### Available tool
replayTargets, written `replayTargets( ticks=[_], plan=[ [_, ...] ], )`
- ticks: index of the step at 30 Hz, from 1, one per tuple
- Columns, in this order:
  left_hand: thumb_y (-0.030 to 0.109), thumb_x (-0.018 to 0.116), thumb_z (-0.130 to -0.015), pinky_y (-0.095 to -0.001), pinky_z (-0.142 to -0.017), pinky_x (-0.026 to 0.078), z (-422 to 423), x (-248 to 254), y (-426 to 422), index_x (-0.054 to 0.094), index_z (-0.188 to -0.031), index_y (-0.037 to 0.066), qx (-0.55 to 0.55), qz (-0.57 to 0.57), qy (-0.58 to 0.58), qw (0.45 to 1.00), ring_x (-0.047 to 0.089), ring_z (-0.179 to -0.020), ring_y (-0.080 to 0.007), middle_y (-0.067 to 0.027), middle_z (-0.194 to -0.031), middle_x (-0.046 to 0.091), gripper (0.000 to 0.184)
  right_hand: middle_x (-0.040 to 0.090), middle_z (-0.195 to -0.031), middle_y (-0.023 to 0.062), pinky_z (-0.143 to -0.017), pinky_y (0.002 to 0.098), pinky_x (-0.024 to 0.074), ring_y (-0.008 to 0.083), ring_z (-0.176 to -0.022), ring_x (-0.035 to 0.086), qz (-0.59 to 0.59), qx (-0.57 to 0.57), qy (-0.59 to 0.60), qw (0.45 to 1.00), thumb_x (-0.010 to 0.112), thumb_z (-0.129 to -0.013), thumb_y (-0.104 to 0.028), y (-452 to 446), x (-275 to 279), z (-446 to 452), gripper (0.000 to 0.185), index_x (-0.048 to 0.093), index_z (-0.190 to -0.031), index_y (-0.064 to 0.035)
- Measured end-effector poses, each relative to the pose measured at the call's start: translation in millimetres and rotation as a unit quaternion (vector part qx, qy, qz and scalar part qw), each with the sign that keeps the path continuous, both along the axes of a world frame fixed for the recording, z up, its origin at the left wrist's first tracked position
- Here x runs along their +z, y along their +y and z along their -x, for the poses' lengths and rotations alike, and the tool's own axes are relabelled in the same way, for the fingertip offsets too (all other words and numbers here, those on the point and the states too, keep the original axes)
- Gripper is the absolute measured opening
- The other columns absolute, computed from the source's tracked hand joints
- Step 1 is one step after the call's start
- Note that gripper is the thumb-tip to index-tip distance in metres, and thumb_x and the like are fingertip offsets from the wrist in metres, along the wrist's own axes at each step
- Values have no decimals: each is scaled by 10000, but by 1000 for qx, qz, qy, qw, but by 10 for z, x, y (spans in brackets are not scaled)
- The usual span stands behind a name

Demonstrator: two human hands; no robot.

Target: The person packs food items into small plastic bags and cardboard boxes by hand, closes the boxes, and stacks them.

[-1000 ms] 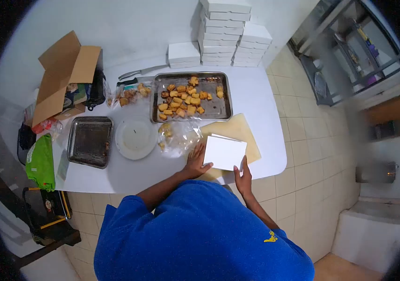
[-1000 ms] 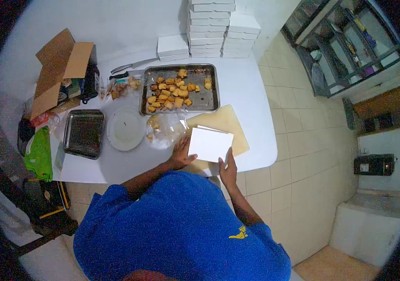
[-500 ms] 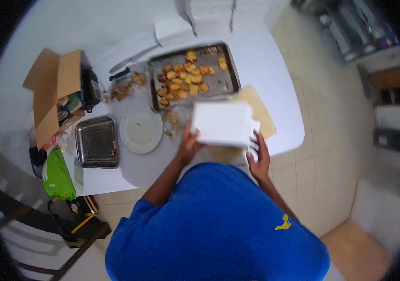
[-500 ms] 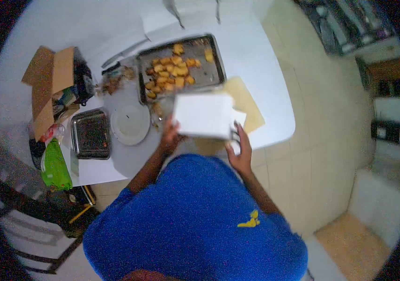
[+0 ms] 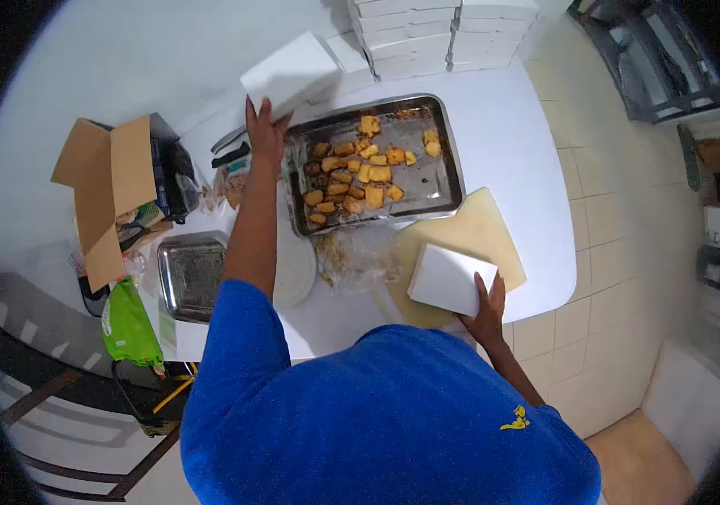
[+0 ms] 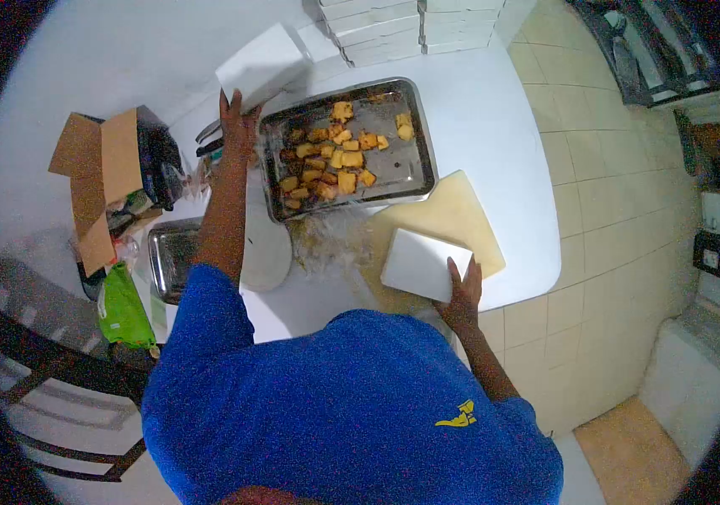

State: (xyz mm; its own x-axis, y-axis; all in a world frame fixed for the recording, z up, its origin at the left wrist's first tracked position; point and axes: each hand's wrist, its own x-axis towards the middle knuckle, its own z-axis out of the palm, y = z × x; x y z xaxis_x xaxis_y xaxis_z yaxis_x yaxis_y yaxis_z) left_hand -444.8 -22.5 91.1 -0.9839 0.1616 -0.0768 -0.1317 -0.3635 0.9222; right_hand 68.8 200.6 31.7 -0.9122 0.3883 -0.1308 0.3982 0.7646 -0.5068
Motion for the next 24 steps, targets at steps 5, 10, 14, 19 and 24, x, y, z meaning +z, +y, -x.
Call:
replayTargets(
  ticks=[5,10,14,19,24],
  plan=[
    [342,600,-867,-458,-945,404,953,-407,347,317,-1386,117,3,199,27,980,428,-1191,-312,-132,-1362,383,633,132,-1457,257,-999,645,151,426,-1352,125,11,-28,-123,992,750,-599,-529,9,154,64,922,357,-1376,-225],
    [588,500,-837,-536,-1010,265,1247,-774,665,432,-1312,74,48,447,40,893,384,-1218,-371,-187,-1344,391,703,94,-1493,186,-991,676,58,404,-1369,75,-86,-24,-120,989,715,-552,-629,-49,132,136,978,335,-1385,-285],
    [512,500,-873,-507,-1024,243,946,-591,690,436,-1288,30,190,529,10,827,377,-1209,-377,-199,-1311,407,639,98,-1494,183,-979,705,83,444,-1356,75,-58,52,-125,989,794,-496,-539,-31,326,364,1037,329,-1388,-287],
    [304,546,-896,-412,-871,403,-559,-220,416,566,-1135,18,157,508,383,755,481,-1067,-285,-137,-1118,557,373,105,-1484,188,-958,698,216,497,-1323,112,-74,186,-108,974,842,-460,-466,11,374,652,1102,299,-1402,-282],
    [112,588,-831,-334,-652,480,-2833,-422,150,621,-796,23,-85,297,347,885,604,-689,-249,-99,-711,612,101,208,-1436,199,-963,636,269,457,-1267,243,-126,191,-105,968,848,-468,-447,-57,326,692,1124,262,-1412,-282]
  ],
)
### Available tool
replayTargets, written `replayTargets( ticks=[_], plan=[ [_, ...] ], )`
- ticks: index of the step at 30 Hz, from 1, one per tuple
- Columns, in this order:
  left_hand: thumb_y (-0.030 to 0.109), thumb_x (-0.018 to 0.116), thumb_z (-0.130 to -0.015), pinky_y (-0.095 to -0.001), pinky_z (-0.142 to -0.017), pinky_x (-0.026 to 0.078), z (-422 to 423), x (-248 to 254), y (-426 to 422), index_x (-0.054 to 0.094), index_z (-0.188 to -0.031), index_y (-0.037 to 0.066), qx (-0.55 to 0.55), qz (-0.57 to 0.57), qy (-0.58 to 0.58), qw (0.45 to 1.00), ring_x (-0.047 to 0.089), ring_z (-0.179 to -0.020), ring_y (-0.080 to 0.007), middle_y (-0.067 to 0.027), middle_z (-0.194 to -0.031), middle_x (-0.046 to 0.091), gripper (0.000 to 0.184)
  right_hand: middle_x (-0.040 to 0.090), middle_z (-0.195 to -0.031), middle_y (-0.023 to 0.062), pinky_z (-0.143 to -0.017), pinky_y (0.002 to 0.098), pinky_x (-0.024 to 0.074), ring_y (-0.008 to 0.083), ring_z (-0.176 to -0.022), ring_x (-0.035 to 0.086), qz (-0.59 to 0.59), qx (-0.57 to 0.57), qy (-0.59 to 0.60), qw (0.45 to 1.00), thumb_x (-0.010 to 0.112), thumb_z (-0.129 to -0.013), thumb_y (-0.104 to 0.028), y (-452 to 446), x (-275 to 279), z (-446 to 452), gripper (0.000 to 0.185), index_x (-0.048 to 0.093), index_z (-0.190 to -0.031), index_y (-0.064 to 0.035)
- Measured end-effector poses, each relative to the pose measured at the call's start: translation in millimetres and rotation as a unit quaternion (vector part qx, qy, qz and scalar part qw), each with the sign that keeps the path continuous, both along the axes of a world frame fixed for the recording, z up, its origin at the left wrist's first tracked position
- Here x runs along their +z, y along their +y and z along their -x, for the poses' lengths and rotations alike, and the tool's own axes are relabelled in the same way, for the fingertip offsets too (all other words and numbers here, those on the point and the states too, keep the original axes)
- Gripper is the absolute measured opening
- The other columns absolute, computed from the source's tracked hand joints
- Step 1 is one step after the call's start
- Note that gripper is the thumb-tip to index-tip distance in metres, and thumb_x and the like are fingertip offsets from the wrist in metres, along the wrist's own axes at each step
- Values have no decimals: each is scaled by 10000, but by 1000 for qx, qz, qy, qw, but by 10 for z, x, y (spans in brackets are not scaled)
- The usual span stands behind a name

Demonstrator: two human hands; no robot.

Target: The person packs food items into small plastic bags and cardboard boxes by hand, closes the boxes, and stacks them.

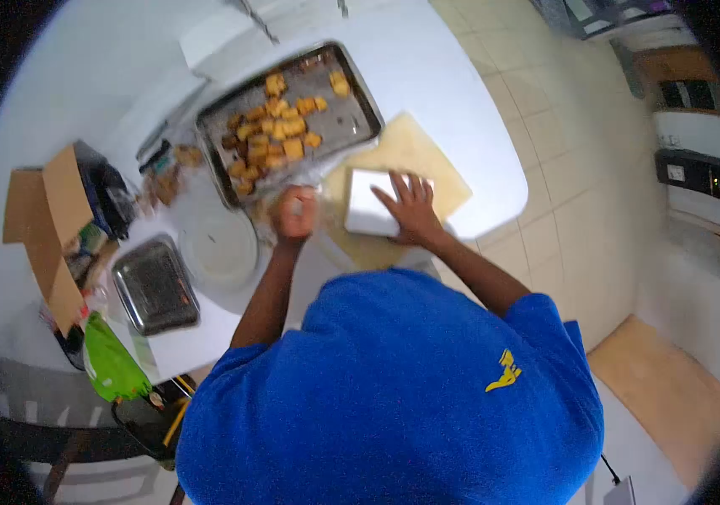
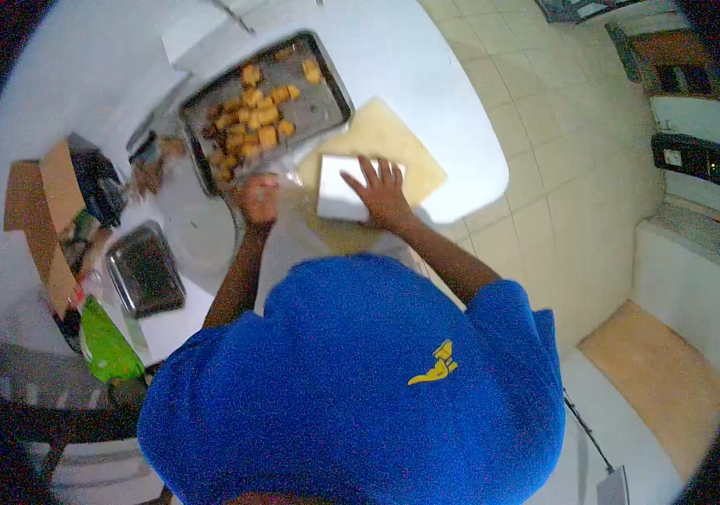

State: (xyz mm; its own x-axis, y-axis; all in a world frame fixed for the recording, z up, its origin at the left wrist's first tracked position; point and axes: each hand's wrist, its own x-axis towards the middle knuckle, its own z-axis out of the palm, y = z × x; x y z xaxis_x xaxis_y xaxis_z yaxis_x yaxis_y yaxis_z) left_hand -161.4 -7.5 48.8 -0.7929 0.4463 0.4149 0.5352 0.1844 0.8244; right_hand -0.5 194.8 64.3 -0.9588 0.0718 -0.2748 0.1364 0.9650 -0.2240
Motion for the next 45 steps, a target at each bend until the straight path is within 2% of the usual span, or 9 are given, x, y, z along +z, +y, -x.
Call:
replayTargets(
  ticks=[3,9,16,20,23,28,32,38,45],
  plan=[
    [144,602,-815,-373,-622,502,-831,-196,-226,654,-831,57,-211,158,-19,964,616,-671,-289,-125,-712,624,102,214,-1428,189,-988,624,203,442,-1271,229,15,-19,50,998,828,-474,-381,-31,-39,-35,1082,281,-1402,-296],
    [325,549,-847,-406,-593,514,-1392,-488,-233,534,-1243,153,-155,293,-11,943,622,-626,-308,-124,-655,618,432,236,-1407,195,-971,619,211,442,-1243,254,-1,-22,59,998,793,-510,-425,-59,-120,-25,1000,322,-1383,-287],
    [298,575,-813,-419,-490,492,-1356,-621,-230,494,-1284,194,-130,288,89,944,600,-512,-275,-91,-587,595,488,275,-1380,213,-969,569,299,432,-1199,347,24,-35,-37,998,728,-556,-593,-73,95,96,1019,302,-1399,-211],
    [298,540,-837,-457,-524,499,-1383,-647,-291,407,-1342,208,-149,292,58,943,608,-561,-325,-140,-656,617,529,405,-1334,228,-993,390,359,296,-1241,391,280,25,-31,959,660,-701,-574,295,50,229,986,279,-1374,37],
    [274,558,-821,-454,-522,495,-1374,-669,-347,468,-1294,208,-151,280,45,947,601,-552,-328,-133,-627,603,485,554,-1199,137,-908,291,408,198,-1044,542,470,-121,-149,862,647,-769,-477,366,500,242,789,380,-1352,-18],
    [242,565,-816,-447,-555,494,-1319,-646,-482,523,-1247,197,-151,258,27,954,604,-599,-327,-132,-638,601,436,623,-1072,79,-824,289,454,150,-923,580,422,-115,-100,894,651,-807,-441,688,588,415,610,517,-1261,-57],
    [240,554,-829,-446,-595,492,-1219,-355,-540,496,-1272,197,-130,305,-23,943,608,-645,-327,-120,-675,613,449,491,-1305,117,-970,372,391,268,-1202,448,408,-46,32,911,597,-865,-363,870,597,502,582,403,-1355,-117],
    [292,525,-846,-456,-652,488,-1146,84,-280,400,-1351,196,-172,369,-53,912,612,-699,-345,-143,-741,626,529,559,-1185,108,-849,349,486,262,-1004,592,144,33,210,966,535,-890,-198,1050,513,536,356,540,-1243,-154],
    [286,524,-841,-461,-692,489,-1122,-256,-284,450,-1311,180,-231,382,-91,890,612,-753,-367,-193,-831,636,487,625,-987,146,-809,418,499,322,-929,612,45,-76,78,993,518,-848,-231,1205,162,482,286,598,-1100,-121]
  ],
)
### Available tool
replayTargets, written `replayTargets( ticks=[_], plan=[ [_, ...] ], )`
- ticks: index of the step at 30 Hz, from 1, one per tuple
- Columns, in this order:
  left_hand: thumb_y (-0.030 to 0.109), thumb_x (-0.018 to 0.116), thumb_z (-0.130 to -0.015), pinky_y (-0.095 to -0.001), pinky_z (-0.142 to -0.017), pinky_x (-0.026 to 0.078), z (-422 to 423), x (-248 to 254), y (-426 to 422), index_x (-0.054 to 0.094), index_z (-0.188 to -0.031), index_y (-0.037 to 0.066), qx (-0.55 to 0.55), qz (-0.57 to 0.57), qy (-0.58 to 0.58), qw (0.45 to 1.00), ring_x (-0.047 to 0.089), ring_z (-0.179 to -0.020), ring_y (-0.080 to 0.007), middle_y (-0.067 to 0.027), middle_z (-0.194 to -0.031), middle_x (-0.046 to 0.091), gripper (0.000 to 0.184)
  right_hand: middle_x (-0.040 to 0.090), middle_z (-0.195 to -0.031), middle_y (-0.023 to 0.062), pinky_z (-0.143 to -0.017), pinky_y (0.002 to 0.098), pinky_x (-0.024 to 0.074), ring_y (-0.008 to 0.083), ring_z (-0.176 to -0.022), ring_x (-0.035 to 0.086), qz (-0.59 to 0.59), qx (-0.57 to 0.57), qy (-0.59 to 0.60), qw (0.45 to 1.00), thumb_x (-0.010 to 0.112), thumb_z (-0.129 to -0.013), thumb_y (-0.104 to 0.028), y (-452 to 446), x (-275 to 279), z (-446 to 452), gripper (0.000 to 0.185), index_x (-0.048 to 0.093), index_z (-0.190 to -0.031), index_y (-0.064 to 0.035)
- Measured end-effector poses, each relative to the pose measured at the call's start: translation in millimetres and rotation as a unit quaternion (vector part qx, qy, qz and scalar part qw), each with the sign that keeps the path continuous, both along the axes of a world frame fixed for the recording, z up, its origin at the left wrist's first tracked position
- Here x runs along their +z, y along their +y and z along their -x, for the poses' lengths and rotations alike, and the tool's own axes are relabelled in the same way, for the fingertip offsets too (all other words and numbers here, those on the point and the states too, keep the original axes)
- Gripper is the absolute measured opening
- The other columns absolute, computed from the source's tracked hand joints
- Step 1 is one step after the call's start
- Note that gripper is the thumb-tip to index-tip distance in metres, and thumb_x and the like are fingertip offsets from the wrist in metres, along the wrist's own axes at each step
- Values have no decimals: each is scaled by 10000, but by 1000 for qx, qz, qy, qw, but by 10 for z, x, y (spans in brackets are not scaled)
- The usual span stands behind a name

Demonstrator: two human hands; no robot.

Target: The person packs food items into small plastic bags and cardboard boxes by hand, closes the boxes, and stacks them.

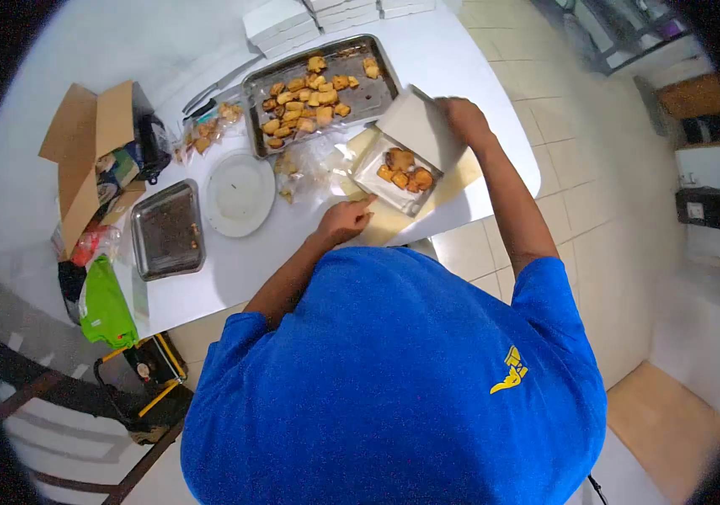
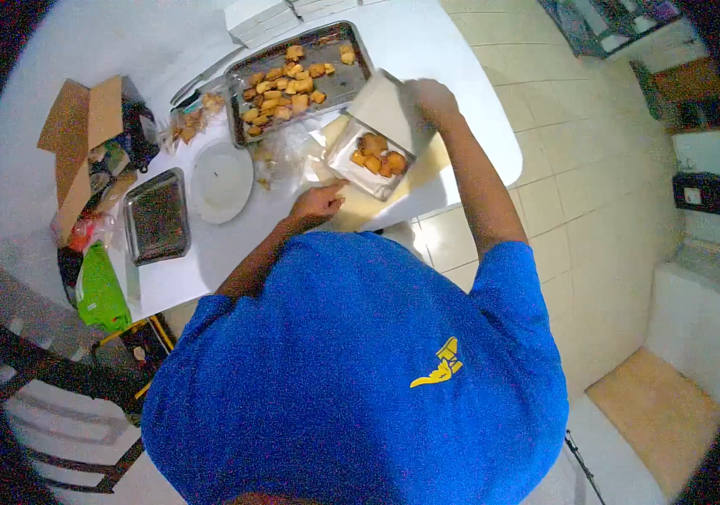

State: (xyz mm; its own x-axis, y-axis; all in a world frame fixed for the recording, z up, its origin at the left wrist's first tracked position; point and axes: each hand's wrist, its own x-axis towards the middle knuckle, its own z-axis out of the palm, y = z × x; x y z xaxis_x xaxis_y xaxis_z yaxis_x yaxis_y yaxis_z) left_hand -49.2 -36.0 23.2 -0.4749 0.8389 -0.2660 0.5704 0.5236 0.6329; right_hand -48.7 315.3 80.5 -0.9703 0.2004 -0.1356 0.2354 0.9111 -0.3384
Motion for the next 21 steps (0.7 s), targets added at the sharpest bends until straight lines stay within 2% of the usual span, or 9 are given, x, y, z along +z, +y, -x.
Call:
replayTargets(
  ticks=[2,5,8,10,12,15,18,19,21],
  plan=[
    [279,527,-839,-458,-693,491,-1,-65,-38,465,-1298,176,-10,-24,-10,1000,612,-753,-365,-195,-830,636,474,634,-932,139,-796,423,503,321,-894,622,54,-56,-65,995,526,-826,-174,115,-387,-28,264,602,-1068,-100],
    [228,577,-808,-437,-649,488,-39,173,-37,528,-1233,153,8,-50,-32,998,606,-706,-344,-174,-767,626,434,591,-1072,140,-776,421,509,315,-945,591,-79,-28,-26,996,543,-792,-130,-25,-475,-194,367,556,-1158,-100],
    [174,635,-767,-413,-596,475,46,-161,-175,565,-1171,131,98,-218,149,960,586,-658,-320,-142,-709,606,413,528,-1181,155,-809,410,492,335,-1026,530,-114,-62,52,990,557,-777,-99,-155,-450,-325,436,532,-1212,-108],
    [155,701,-706,-400,-772,438,179,130,-199,557,-1144,85,177,-193,307,915,565,-866,-295,-139,-924,596,467,494,-1225,150,-866,418,464,343,-1094,480,-135,-76,148,977,602,-755,-88,-225,-446,-341,469,524,-1218,-93],
    [149,692,-711,-401,-866,405,289,277,-249,522,-1187,80,268,-131,386,873,524,-985,-304,-162,-1068,554,509,490,-1223,160,-931,429,408,354,-1106,458,-118,-62,229,964,611,-747,-62,-360,-269,-345,474,520,-1211,-75],
    [161,671,-742,-409,-906,394,487,224,-400,522,-1160,71,313,-119,384,861,508,-1066,-316,-149,-1136,547,453,474,-1228,165,-976,476,346,369,-1137,422,-72,-25,319,945,611,-734,-59,-685,-70,-269,490,505,-1212,-70],
    [117,642,-749,-397,-874,426,718,-121,-664,541,-1085,61,296,-132,269,907,527,-1012,-318,-153,-1075,562,355,465,-1215,193,-975,505,321,398,-1129,417,-9,35,353,935,626,-732,-100,-1053,94,-125,477,513,-1193,-69],
    [89,596,-786,-391,-780,471,764,-122,-710,567,-991,39,323,-175,219,904,588,-888,-304,-142,-986,594,212,465,-1211,199,-975,498,323,399,-1126,417,8,58,344,937,626,-738,-115,-1175,98,-82,466,514,-1189,-67],
    [155,583,-830,-380,-763,483,779,-87,-756,594,-952,46,386,-188,204,880,604,-833,-303,-144,-953,610,163,478,-1186,207,-977,480,327,401,-1096,434,58,97,321,940,633,-745,-151,-1442,80,23,463,514,-1185,-67]
  ],
)
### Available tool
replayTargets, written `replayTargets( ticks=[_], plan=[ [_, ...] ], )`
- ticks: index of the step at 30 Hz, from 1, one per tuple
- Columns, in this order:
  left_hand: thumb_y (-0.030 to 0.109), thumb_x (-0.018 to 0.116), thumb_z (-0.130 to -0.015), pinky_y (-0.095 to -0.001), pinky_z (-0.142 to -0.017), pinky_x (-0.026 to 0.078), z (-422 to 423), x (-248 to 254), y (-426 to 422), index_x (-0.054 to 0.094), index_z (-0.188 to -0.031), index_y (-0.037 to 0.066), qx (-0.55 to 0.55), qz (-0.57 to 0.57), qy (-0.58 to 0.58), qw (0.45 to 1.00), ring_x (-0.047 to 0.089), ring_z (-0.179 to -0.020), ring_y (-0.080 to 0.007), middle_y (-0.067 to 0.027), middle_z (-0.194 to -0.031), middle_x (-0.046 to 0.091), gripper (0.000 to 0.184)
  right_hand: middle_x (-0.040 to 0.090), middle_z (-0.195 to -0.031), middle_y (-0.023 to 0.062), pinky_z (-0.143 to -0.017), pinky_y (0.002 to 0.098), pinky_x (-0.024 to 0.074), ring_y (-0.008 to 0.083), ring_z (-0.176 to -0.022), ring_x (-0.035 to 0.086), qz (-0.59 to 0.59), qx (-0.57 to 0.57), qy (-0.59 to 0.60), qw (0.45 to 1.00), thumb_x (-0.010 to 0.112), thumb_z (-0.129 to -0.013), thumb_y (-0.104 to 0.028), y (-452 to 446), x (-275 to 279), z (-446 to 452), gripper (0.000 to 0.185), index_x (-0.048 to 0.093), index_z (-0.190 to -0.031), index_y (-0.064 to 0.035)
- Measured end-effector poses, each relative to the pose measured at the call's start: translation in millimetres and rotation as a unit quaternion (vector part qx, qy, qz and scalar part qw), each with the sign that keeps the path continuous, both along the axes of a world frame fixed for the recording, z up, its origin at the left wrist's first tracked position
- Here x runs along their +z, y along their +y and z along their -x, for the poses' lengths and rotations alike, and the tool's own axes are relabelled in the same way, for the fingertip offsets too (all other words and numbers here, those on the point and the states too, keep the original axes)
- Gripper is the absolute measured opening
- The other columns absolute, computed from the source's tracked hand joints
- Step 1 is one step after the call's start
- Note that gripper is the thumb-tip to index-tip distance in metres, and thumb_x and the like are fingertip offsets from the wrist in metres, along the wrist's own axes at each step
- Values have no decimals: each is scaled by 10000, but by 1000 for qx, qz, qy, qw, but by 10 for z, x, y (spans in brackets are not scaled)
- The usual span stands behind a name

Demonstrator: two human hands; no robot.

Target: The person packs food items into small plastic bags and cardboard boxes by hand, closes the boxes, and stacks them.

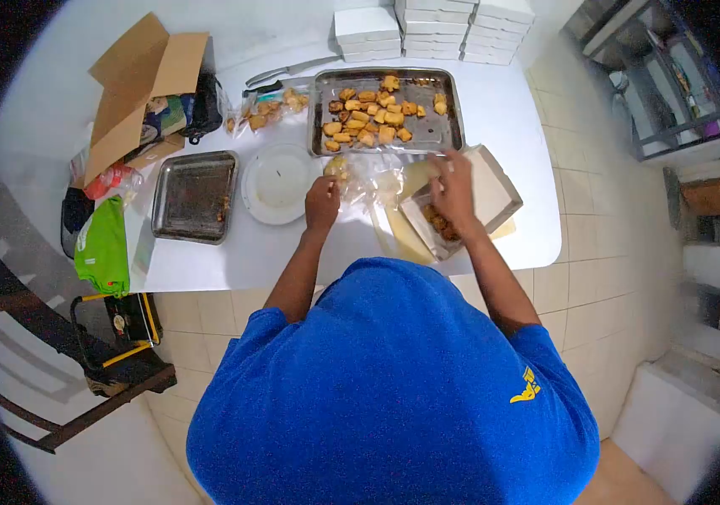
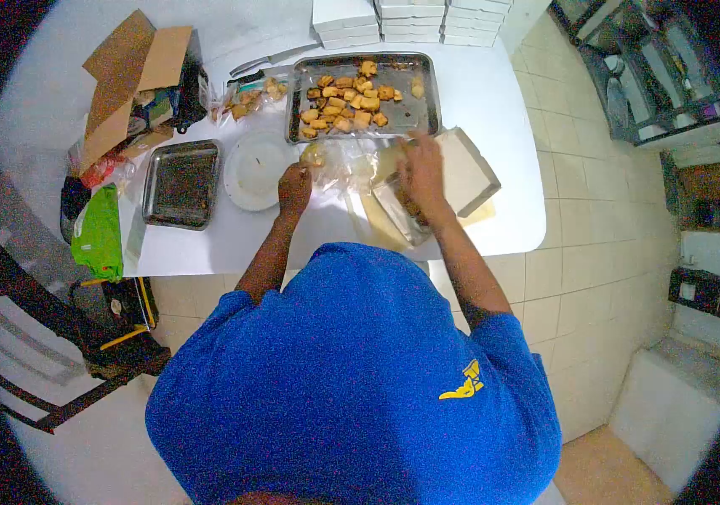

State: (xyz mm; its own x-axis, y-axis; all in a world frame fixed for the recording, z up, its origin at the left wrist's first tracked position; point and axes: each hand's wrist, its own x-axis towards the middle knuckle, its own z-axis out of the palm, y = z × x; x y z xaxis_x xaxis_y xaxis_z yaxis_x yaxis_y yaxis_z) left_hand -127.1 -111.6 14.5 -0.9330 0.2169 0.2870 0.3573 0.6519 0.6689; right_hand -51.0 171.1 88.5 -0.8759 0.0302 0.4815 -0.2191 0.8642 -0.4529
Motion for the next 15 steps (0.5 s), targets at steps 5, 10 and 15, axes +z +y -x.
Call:
replayTargets(
  ticks=[5,10,15],
  plan=[
    [98,567,-843,-347,-650,494,3,17,-95,586,-920,19,116,-115,-46,986,619,-684,-249,-119,-884,609,111,583,-1029,160,-867,450,418,354,-934,512,60,21,-227,972,708,-695,-220,-672,-228,253,397,605,-1052,-79],
    [101,700,-755,-342,-873,459,-102,610,-307,516,-1137,51,-18,-125,32,991,564,-1019,-236,-106,-1235,487,427,640,-810,55,-738,400,489,297,-850,567,7,180,-146,973,701,-708,-176,-790,4,467,223,662,-924,-137],
    [129,750,-731,-335,-994,381,-16,1553,-126,461,-1219,45,-221,-222,-90,946,520,-1119,-225,-98,-1260,490,573,661,-871,55,-791,279,472,126,-818,616,131,420,-221,870,650,-756,-2,-891,1434,821,421,559,-1159,-84]
  ],
)
